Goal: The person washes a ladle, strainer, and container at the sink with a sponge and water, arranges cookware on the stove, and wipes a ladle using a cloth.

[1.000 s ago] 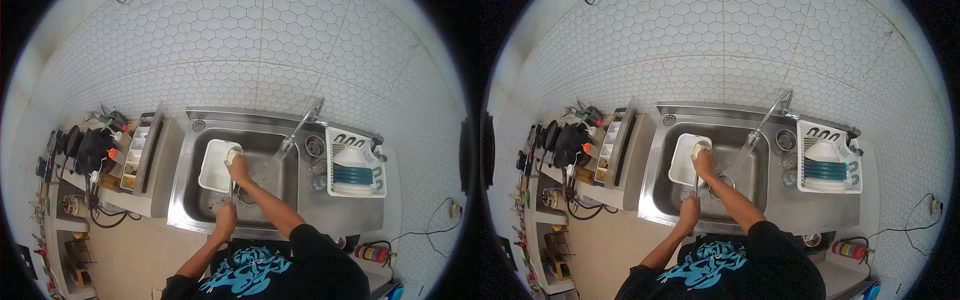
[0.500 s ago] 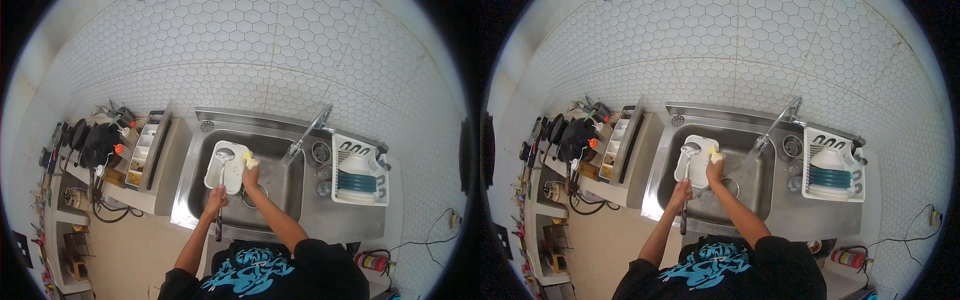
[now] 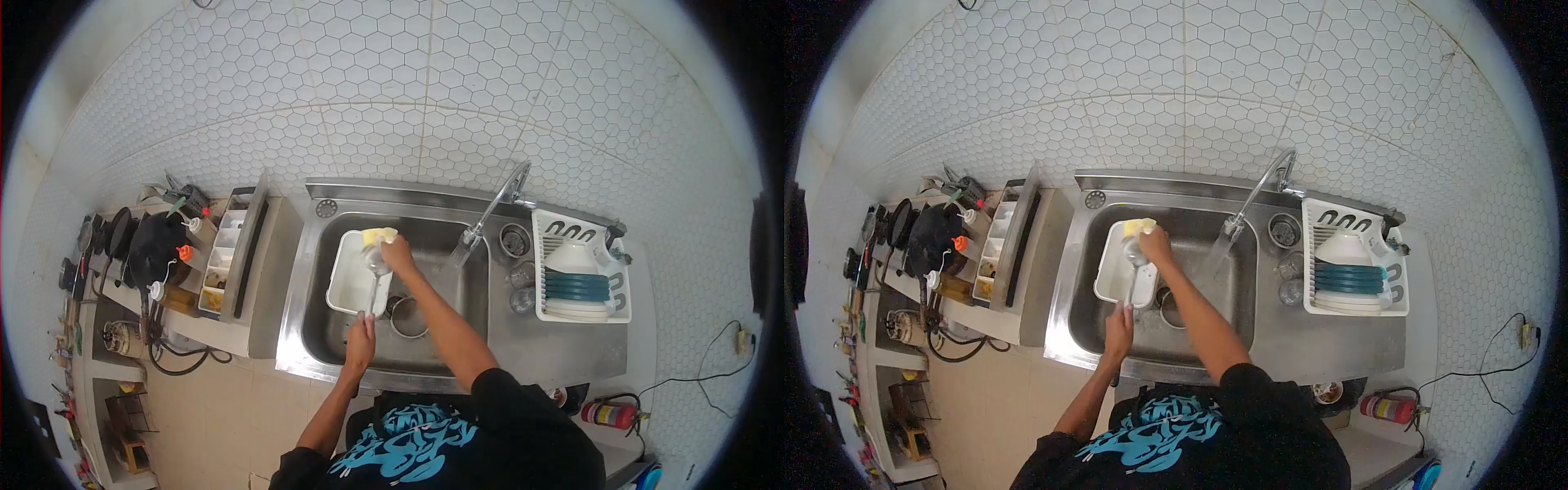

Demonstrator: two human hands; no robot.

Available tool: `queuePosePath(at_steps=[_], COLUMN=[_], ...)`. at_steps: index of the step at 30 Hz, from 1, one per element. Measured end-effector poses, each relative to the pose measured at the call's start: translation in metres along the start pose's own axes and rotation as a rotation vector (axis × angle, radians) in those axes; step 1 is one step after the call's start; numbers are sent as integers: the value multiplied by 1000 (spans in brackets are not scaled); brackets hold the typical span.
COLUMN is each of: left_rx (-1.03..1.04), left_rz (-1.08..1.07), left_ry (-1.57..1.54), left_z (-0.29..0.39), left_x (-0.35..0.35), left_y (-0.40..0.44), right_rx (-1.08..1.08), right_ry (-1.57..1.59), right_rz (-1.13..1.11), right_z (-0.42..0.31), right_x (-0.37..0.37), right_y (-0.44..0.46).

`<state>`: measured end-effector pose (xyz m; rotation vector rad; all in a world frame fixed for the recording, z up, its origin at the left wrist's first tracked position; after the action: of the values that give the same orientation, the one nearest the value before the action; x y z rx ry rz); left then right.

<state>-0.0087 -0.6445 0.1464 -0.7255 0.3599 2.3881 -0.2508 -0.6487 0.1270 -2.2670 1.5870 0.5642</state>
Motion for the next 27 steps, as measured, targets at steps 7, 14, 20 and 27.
queuePosePath(at_steps=[7,14,20,27], left_rx=[62,121,179,148], left_rz=[90,-27,-9,-8], left_ry=[-46,149,205,36], left_z=[8,7,-3,3], left_x=[-12,0,0,15], left_y=[33,21,12,33], right_rx=[-579,-712,141,691], right_ry=[219,-445,-264,1545], right_rz=[448,7,-238,-49], right_z=[-55,-95,13,42], right_x=[-30,-15,14,50], right_y=[-83,-75,14,-32])
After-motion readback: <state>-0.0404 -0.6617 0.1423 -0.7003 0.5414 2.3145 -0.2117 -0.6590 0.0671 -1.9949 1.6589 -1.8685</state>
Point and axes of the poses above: each hand's wrist, its own y-axis towards the middle knuckle, its own x-axis out of the palm, z = x × y, the point moved 9 cm from there along y, towards the middle knuckle, and after that the axes turned 10 degrees about z, right-handed, at the moved point
